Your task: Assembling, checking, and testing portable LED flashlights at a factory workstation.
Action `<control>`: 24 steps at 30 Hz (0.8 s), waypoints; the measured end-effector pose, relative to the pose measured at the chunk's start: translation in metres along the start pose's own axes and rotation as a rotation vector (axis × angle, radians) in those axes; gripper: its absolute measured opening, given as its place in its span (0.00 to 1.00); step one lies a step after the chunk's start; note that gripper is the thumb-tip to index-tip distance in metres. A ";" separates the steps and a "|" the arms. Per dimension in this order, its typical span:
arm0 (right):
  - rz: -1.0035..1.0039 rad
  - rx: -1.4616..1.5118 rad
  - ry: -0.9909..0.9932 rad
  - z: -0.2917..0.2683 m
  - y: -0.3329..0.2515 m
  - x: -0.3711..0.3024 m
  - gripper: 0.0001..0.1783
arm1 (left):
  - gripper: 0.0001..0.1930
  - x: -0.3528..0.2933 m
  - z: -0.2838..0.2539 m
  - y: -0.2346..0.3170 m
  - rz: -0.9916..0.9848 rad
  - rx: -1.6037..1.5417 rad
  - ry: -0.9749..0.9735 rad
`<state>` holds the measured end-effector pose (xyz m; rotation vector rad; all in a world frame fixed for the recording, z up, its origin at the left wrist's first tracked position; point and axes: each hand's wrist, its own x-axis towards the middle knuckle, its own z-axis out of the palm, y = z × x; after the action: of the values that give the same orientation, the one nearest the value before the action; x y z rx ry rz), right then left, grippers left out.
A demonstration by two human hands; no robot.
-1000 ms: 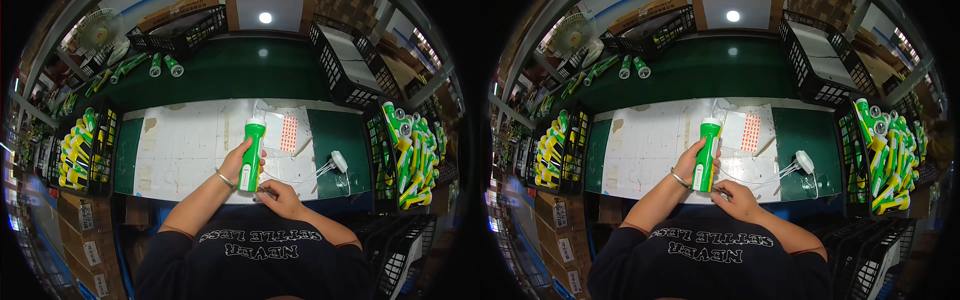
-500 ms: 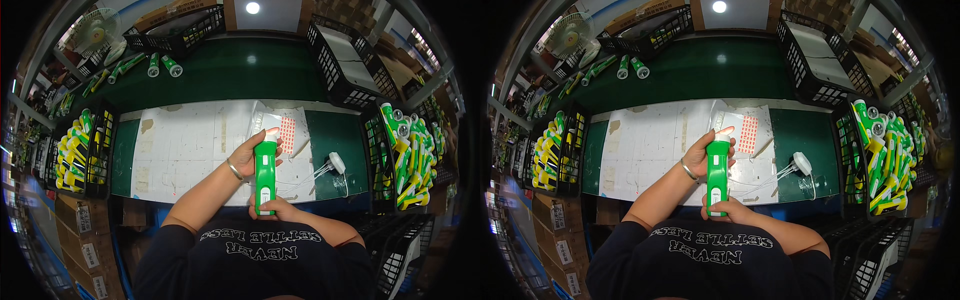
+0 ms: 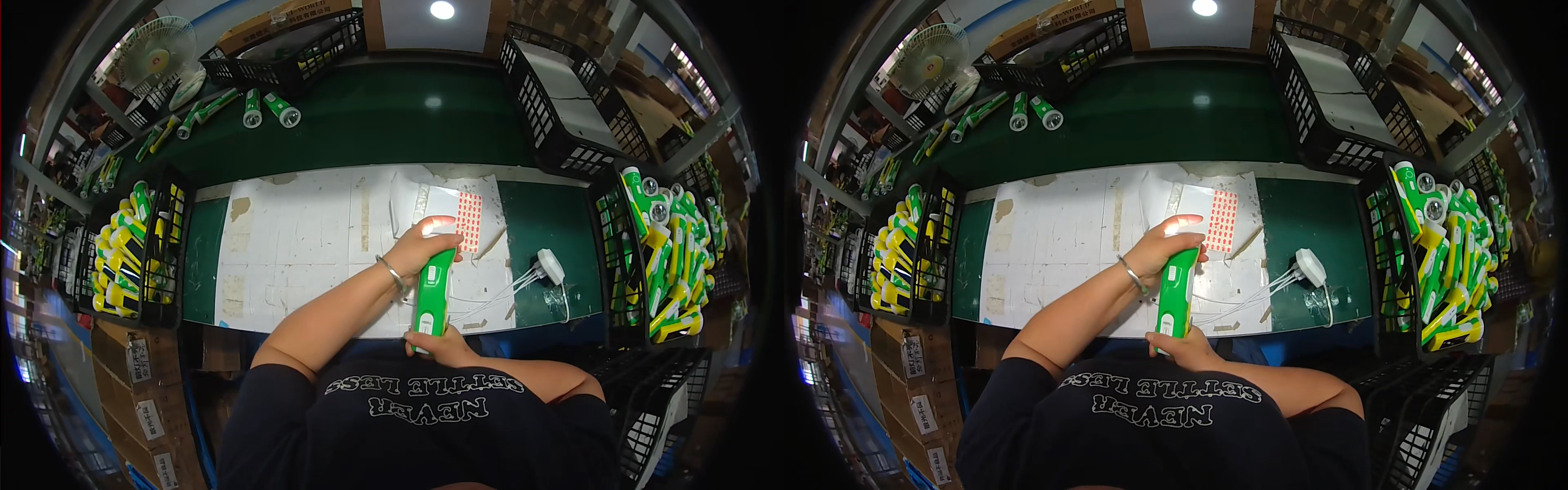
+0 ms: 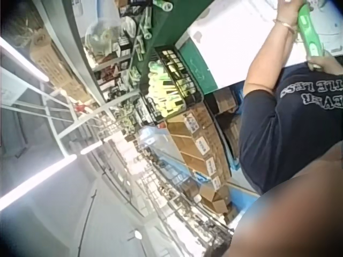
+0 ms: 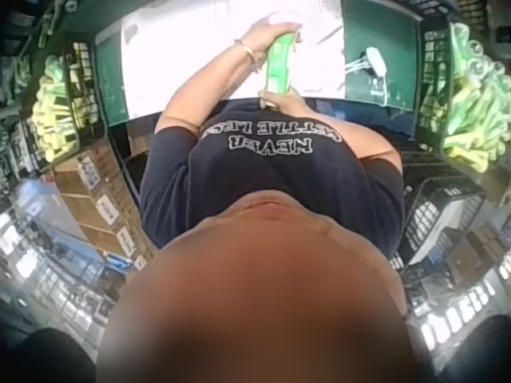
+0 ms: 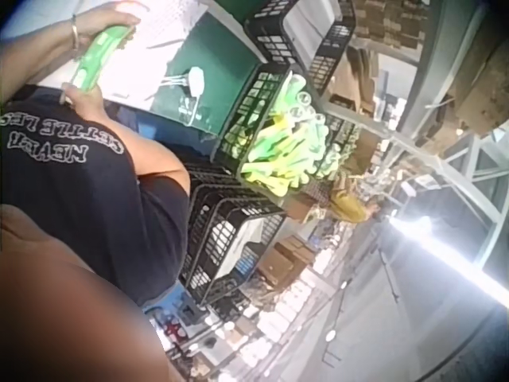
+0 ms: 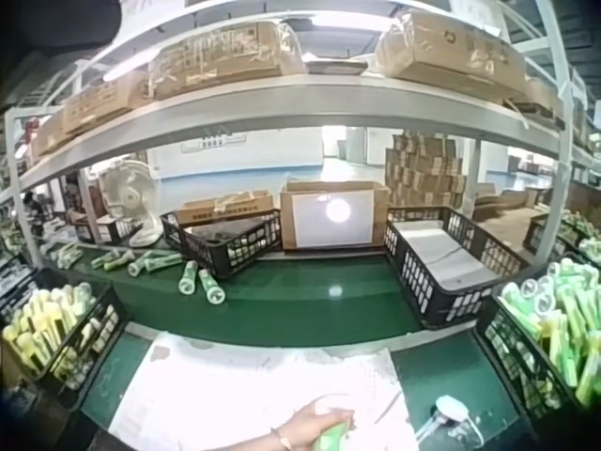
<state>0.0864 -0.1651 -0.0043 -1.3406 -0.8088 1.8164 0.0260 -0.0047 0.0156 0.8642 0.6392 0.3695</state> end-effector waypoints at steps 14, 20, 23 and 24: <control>0.051 0.184 -0.051 0.000 -0.008 -0.005 0.13 | 0.23 -0.014 -0.008 -0.023 -0.140 -0.454 -0.159; 0.192 0.326 -0.154 -0.006 -0.017 -0.004 0.17 | 0.21 -0.041 0.000 -0.043 -0.097 -0.335 -0.069; 0.241 0.429 -0.288 -0.026 -0.011 0.006 0.29 | 0.17 -0.038 -0.007 -0.029 0.000 -0.410 0.018; 0.158 0.464 -0.209 -0.025 -0.026 0.000 0.32 | 0.16 -0.036 -0.012 -0.023 0.059 -0.355 0.034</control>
<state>0.1151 -0.1494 0.0110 -0.9463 -0.3529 2.1292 -0.0084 -0.0311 0.0048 0.5393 0.5592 0.5335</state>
